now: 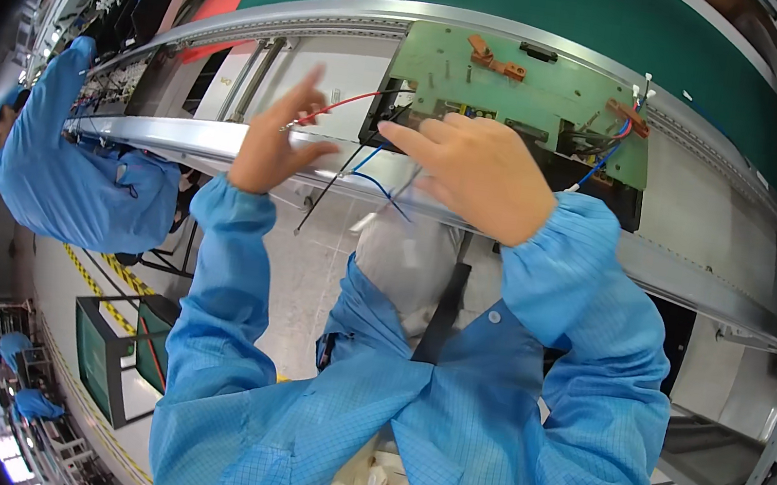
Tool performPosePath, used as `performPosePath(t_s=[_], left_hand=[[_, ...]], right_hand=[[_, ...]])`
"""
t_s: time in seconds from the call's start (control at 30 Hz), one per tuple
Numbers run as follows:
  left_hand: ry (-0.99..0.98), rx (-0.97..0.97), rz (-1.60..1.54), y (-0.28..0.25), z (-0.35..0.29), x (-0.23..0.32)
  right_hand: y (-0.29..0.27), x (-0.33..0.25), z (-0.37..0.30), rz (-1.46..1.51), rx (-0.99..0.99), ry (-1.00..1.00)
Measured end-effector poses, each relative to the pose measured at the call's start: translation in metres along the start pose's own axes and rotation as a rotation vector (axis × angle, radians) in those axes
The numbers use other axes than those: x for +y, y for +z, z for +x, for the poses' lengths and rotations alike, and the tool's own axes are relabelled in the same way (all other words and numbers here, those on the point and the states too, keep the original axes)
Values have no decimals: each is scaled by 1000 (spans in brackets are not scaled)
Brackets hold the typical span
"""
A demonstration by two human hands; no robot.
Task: Assemble electronic components and connect wiring harnesses to circuit boards on an industrial production line.
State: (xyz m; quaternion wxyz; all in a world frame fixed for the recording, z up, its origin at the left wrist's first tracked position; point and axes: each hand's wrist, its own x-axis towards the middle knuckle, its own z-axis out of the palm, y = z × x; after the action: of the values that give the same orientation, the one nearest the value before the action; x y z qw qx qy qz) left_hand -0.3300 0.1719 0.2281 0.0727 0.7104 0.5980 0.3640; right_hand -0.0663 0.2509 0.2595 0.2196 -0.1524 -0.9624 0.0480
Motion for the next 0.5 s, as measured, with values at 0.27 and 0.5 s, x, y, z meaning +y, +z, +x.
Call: performPosePath(t_s=[0.27, 0.5], left_hand=[[391, 28, 22, 22, 33, 16], [390, -83, -113, 18, 79, 28]], right_hand=[[10, 0, 5, -52, 162, 110], [4, 29, 6, 242, 322, 389]])
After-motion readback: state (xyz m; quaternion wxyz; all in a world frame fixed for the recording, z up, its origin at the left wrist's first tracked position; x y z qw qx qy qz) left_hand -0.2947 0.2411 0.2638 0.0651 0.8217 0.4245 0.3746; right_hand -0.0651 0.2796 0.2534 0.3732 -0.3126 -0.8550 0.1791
